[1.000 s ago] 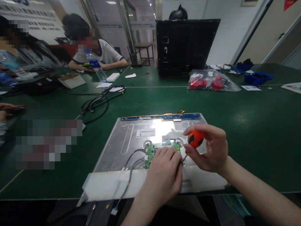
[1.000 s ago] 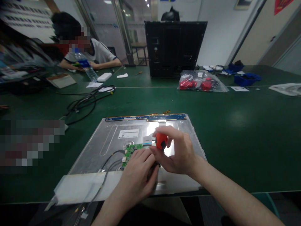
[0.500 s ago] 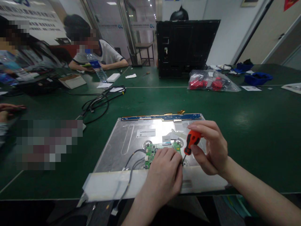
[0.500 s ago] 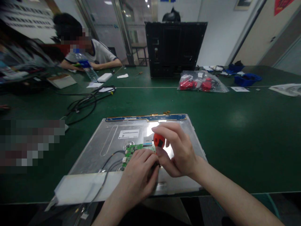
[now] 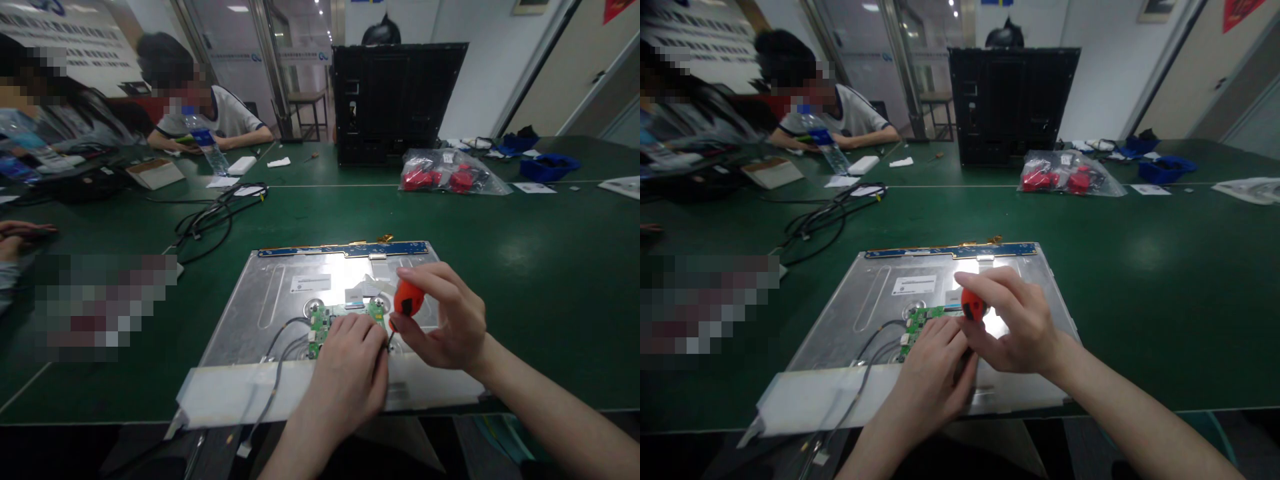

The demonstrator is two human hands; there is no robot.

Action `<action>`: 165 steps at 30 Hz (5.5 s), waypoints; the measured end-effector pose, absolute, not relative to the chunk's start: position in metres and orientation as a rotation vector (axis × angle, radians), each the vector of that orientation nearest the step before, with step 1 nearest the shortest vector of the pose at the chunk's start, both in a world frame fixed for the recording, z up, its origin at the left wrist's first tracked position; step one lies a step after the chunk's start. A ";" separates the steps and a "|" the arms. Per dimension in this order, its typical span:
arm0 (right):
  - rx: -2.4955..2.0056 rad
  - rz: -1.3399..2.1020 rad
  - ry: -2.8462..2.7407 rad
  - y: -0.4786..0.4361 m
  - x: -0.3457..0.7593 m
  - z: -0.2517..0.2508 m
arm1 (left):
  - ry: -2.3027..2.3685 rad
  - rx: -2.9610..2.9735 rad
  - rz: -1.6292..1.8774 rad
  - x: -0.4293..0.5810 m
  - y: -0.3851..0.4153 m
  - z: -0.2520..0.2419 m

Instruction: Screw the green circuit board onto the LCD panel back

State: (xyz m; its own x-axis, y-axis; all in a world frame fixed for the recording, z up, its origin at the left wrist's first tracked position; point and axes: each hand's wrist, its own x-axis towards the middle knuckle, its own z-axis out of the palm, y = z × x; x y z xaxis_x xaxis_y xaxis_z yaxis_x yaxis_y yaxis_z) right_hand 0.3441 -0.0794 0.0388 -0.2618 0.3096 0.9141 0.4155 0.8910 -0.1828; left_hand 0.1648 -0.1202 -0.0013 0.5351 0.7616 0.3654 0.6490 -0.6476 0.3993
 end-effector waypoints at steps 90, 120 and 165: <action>-0.544 -0.120 -1.826 -0.078 0.345 0.035 | 1.199 2.588 0.824 0.165 -0.121 -0.003; -0.429 0.017 -1.879 -0.077 0.345 0.037 | 1.192 2.546 0.729 0.165 -0.121 -0.001; -0.502 -0.083 -1.864 -0.076 0.345 0.038 | 1.186 2.566 0.842 0.165 -0.121 -0.004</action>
